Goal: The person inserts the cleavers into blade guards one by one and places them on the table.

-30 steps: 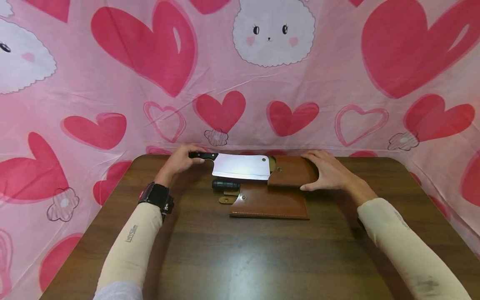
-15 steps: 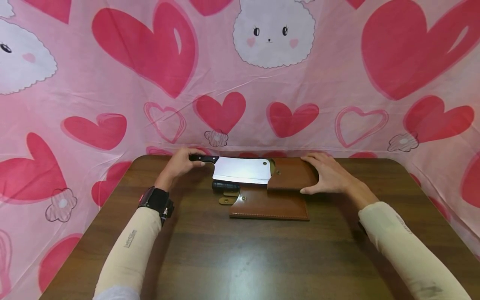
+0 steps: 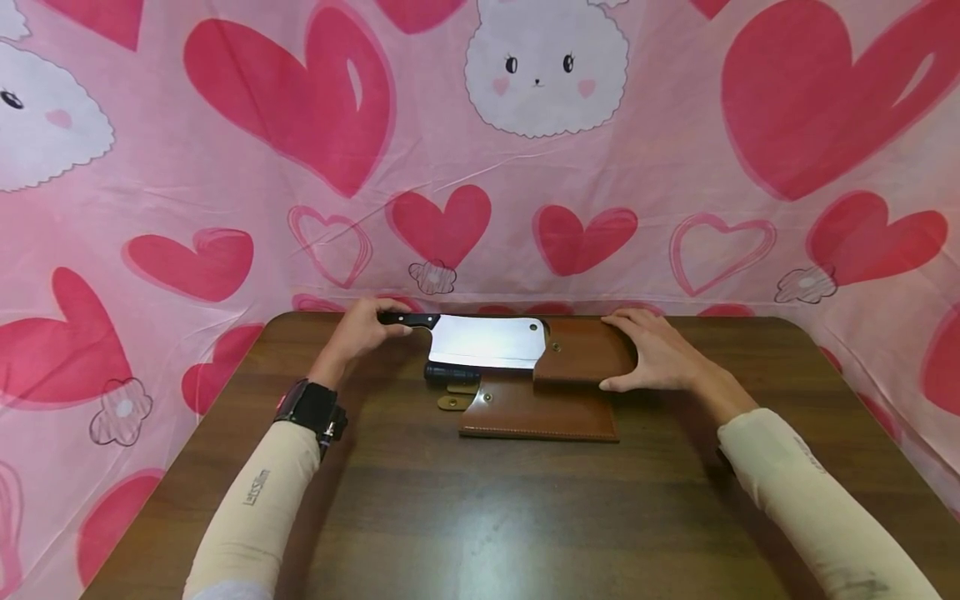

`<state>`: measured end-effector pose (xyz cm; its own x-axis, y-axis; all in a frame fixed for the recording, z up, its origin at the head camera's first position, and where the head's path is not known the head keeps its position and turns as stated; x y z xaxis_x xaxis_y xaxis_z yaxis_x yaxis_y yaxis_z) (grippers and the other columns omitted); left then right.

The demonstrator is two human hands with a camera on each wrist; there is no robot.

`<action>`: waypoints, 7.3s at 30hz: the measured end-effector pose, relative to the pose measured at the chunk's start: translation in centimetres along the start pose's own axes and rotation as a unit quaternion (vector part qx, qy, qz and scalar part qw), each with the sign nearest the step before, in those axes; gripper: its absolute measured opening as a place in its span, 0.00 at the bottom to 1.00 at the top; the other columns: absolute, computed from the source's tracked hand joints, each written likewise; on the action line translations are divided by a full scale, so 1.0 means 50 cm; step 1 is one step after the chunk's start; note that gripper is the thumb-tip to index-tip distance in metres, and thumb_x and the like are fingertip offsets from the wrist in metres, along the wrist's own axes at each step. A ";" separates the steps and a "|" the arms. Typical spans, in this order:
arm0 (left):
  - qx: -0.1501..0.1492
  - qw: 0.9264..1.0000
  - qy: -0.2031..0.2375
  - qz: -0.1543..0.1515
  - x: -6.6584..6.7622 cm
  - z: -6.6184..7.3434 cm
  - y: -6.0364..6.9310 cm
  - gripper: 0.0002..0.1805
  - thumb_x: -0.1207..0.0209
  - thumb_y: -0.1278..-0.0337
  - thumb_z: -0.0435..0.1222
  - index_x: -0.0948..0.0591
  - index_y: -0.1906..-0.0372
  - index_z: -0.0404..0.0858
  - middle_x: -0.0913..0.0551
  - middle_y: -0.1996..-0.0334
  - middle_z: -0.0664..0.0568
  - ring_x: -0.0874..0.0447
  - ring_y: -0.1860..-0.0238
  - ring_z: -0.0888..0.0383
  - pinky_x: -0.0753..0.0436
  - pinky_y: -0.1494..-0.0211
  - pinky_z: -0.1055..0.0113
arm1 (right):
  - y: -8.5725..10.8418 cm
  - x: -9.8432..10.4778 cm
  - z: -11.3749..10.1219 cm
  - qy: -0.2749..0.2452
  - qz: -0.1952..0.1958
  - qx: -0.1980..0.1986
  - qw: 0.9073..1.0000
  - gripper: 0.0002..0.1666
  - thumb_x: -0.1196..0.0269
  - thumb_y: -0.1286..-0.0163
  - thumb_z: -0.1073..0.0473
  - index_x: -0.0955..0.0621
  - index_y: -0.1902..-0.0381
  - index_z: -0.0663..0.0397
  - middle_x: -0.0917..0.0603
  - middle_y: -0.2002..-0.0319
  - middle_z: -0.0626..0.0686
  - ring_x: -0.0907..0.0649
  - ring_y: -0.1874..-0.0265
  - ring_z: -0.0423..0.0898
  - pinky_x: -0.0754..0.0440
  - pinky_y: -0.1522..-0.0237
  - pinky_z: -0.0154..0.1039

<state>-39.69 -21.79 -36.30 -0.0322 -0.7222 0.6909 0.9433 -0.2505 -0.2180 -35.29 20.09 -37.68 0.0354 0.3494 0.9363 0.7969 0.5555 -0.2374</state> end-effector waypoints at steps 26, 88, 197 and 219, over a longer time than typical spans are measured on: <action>-0.013 1.000 0.010 0.008 -0.016 0.026 -0.005 0.17 0.27 0.46 0.30 0.12 0.50 0.33 0.16 0.52 0.40 0.24 0.48 0.40 0.28 0.41 0.44 | -0.013 -0.025 -0.032 -0.009 0.002 0.001 1.000 0.67 0.24 0.59 0.25 0.29 0.30 0.59 0.29 0.34 0.63 0.31 0.35 0.63 0.37 0.36 0.66; -0.056 0.996 0.012 0.072 -0.049 0.076 0.008 0.15 0.26 0.49 0.29 0.11 0.54 0.34 0.13 0.54 0.43 0.22 0.50 0.41 0.25 0.41 0.45 | -0.057 -0.015 -0.100 0.040 0.027 0.031 0.998 0.67 0.26 0.60 0.21 0.27 0.31 0.59 0.27 0.37 0.58 0.30 0.37 0.58 0.33 0.38 0.61; -0.073 0.991 -0.012 0.109 -0.088 0.114 0.008 0.16 0.23 0.52 0.33 0.10 0.56 0.36 0.12 0.57 0.43 0.20 0.51 0.46 0.25 0.46 0.52 | -0.102 -0.026 -0.148 0.060 0.030 0.035 0.997 0.66 0.28 0.59 0.21 0.27 0.32 0.61 0.26 0.38 0.60 0.31 0.37 0.62 0.35 0.36 0.63; -0.053 0.996 0.006 0.070 -0.097 0.097 -0.057 0.17 0.25 0.49 0.31 0.11 0.52 0.34 0.13 0.53 0.42 0.20 0.53 0.49 0.23 0.51 0.57 | -0.142 -0.037 -0.109 0.047 0.014 0.000 0.999 0.69 0.27 0.59 0.21 0.29 0.28 0.59 0.28 0.35 0.61 0.33 0.34 0.61 0.38 0.33 0.62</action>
<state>-40.62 -14.44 -35.71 0.0938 -0.7621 0.6406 0.8982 -0.2128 -0.3847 -37.73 11.40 -36.31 0.1150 0.2920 0.9495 0.7944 0.5468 -0.2644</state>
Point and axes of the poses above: each hand's wrist, its own y-axis away from the middle knuckle, its own x-axis out of the back of the hand, z = x × y, the point moved 9 cm from there along -y, towards the middle knuckle
